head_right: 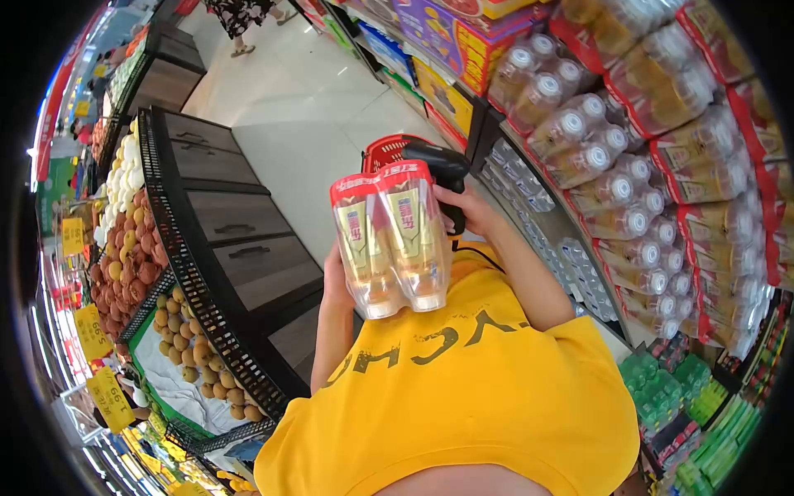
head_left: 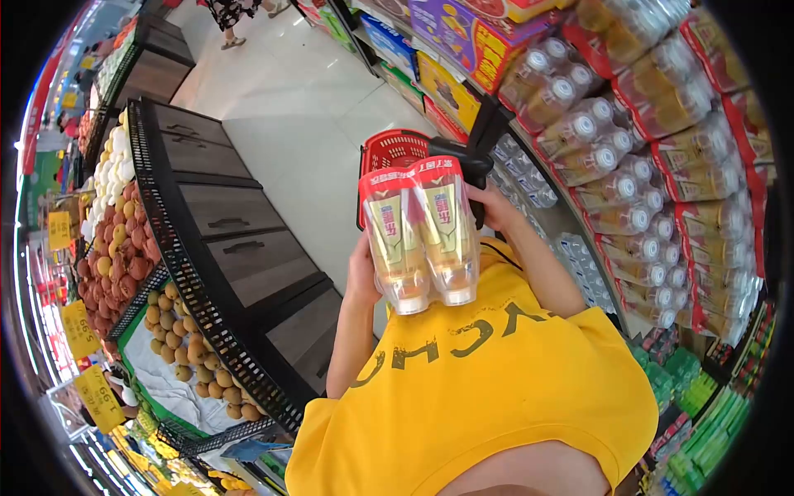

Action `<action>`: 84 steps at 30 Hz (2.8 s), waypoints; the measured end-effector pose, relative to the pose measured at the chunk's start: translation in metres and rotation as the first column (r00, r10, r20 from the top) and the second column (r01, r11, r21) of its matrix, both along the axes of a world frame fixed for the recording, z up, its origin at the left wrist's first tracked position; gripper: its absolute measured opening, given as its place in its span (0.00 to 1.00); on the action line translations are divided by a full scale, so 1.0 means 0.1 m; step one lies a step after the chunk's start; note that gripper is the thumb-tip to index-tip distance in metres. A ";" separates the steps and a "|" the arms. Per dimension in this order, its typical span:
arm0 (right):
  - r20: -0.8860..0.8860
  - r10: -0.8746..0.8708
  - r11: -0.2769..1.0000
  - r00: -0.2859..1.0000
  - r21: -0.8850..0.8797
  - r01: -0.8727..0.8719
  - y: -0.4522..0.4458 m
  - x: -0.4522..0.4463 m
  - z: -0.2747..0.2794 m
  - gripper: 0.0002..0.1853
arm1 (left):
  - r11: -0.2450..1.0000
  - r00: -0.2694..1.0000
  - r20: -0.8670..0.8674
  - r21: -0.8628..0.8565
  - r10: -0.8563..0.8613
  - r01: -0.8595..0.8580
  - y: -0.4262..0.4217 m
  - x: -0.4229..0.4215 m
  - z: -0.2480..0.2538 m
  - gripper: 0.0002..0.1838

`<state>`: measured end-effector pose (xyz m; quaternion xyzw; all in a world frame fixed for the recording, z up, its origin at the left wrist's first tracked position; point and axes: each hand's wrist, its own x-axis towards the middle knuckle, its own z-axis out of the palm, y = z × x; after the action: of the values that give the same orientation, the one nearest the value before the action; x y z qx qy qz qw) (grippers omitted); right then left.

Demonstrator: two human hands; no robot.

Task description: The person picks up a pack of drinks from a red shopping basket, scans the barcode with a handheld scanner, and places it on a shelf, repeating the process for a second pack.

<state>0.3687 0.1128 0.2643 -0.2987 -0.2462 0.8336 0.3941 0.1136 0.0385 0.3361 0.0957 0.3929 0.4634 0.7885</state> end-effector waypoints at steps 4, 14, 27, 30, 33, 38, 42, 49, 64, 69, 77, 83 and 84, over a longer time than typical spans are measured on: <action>0.114 -0.014 0.980 0.993 0.199 -0.009 -0.03 0.41 0.70 0.28 | 0.996 0.997 0.057 0.078 -0.048 0.043 0.10 0.21 -0.10 0.24; 0.356 -0.268 0.836 0.895 0.547 0.033 -0.48 1.19 1.27 0.31 | 0.980 0.971 -0.159 0.066 -0.177 0.189 0.73 0.98 0.14 0.21; 0.431 0.076 0.985 0.899 0.107 -0.135 -0.69 1.92 2.47 0.15 | 0.422 0.536 -0.654 0.343 -0.533 0.839 1.10 1.66 0.39 0.24; 0.405 0.009 0.997 0.914 0.065 -0.039 -0.76 1.93 2.33 0.13 | 0.522 0.621 -0.664 0.385 -0.417 0.762 0.99 1.77 0.64 0.24; 0.393 -0.039 0.999 0.919 0.032 0.028 -0.79 1.93 2.26 0.12 | 0.433 0.550 -0.659 0.354 -0.513 0.829 1.11 1.84 0.68 0.23; 0.456 -0.145 0.989 0.878 0.084 0.120 -0.83 1.88 2.20 0.14 | 0.509 0.595 -0.664 0.355 -0.453 0.784 1.11 1.91 0.73 0.20; 0.485 -0.452 0.866 0.749 0.440 0.237 -1.04 1.80 1.96 0.15 | 0.639 0.631 -0.556 0.217 -0.541 0.738 1.32 1.82 0.39 0.17; 0.474 -0.721 0.651 0.505 0.714 0.259 -1.33 1.31 1.17 0.22 | 0.876 0.849 -0.217 -0.077 -0.482 0.477 1.52 1.97 0.61 0.16; 0.188 -0.841 0.496 0.508 0.645 0.581 -0.46 1.22 1.97 0.20 | 0.724 0.732 -0.152 0.111 -0.664 0.680 2.12 2.43 1.26 0.26; 0.282 -0.840 0.534 0.464 0.579 0.616 0.06 1.45 2.31 0.16 | 0.648 0.689 -0.263 0.236 -0.675 0.724 2.45 2.49 1.33 0.26; 0.347 -0.770 0.618 0.535 0.611 0.494 0.72 1.71 2.28 0.18 | 0.648 0.685 -0.404 0.248 -0.606 0.720 2.69 2.39 1.36 0.28; 0.275 -0.801 0.579 0.532 0.583 0.571 0.76 1.68 2.23 0.16 | 0.755 0.723 -0.426 0.128 -0.543 0.643 2.85 2.24 1.17 0.29; 0.274 -0.804 0.579 0.527 0.564 0.589 0.77 1.67 2.25 0.15 | 0.766 0.745 -0.429 0.165 -0.512 0.621 2.79 2.24 1.23 0.31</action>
<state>0.5354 0.1894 0.4893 -0.4910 -0.3611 0.4176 0.6739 0.3377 0.3176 0.4589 0.4119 0.4071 0.2265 0.7831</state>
